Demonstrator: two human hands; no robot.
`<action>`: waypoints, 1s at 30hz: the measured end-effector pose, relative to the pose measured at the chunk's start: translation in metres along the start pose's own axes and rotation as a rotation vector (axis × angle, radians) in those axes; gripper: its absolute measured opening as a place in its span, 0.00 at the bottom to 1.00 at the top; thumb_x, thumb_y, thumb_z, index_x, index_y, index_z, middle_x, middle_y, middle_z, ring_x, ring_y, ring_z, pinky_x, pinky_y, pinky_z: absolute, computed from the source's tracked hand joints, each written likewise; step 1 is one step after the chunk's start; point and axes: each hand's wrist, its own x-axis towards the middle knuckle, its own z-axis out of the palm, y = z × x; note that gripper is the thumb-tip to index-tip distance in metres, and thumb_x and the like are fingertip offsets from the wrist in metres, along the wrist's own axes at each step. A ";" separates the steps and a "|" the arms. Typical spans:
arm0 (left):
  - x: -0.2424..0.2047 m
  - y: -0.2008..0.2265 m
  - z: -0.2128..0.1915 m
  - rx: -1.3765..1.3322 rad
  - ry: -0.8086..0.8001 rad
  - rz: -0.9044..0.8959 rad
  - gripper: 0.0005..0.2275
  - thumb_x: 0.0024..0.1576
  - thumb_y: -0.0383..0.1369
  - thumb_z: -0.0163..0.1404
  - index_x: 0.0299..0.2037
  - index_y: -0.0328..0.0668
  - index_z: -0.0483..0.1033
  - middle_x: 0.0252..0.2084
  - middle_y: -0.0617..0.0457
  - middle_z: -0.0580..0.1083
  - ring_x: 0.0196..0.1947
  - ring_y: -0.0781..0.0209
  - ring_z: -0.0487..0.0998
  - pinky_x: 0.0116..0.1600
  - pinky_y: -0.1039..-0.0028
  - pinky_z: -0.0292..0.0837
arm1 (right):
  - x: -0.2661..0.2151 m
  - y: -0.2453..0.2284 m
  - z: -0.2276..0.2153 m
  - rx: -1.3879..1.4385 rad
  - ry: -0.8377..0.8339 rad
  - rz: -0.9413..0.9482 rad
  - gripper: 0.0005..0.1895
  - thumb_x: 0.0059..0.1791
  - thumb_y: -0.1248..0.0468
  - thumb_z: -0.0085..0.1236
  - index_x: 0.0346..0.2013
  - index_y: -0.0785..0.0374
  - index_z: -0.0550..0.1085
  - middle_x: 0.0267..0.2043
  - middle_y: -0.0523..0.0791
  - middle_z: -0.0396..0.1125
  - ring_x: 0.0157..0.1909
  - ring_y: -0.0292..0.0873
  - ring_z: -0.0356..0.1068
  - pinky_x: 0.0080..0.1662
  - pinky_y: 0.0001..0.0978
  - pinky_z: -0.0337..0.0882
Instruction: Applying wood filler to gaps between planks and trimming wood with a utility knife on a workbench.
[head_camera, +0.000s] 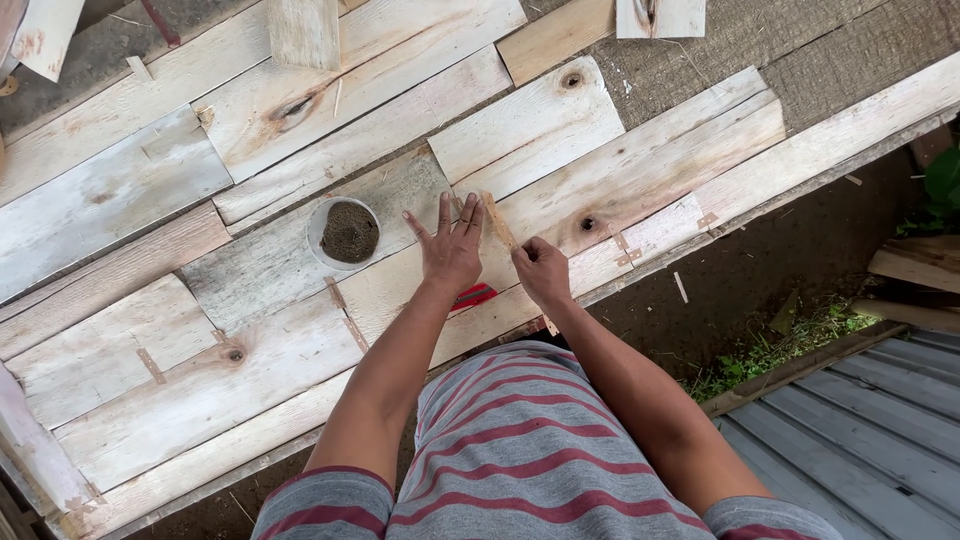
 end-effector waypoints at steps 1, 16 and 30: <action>0.000 0.000 0.000 0.001 -0.001 0.000 0.29 0.66 0.36 0.38 0.78 0.56 0.43 0.81 0.64 0.41 0.80 0.41 0.32 0.65 0.11 0.22 | -0.001 -0.001 0.000 0.001 -0.001 0.001 0.12 0.47 0.52 0.58 0.28 0.55 0.78 0.24 0.47 0.70 0.32 0.48 0.72 0.38 0.41 0.69; 0.008 0.005 0.003 0.024 0.042 0.091 0.26 0.68 0.43 0.37 0.77 0.62 0.48 0.81 0.68 0.44 0.80 0.43 0.33 0.67 0.13 0.22 | -0.002 -0.003 0.000 -0.049 -0.008 0.018 0.13 0.46 0.51 0.58 0.28 0.56 0.78 0.26 0.49 0.71 0.35 0.52 0.74 0.39 0.44 0.69; 0.013 0.009 -0.020 0.026 -0.116 0.021 0.31 0.64 0.62 0.25 0.77 0.68 0.47 0.80 0.71 0.42 0.79 0.41 0.28 0.68 0.17 0.14 | -0.004 -0.003 -0.004 -0.161 -0.023 0.064 0.15 0.47 0.51 0.56 0.31 0.58 0.78 0.30 0.53 0.73 0.41 0.62 0.75 0.41 0.51 0.70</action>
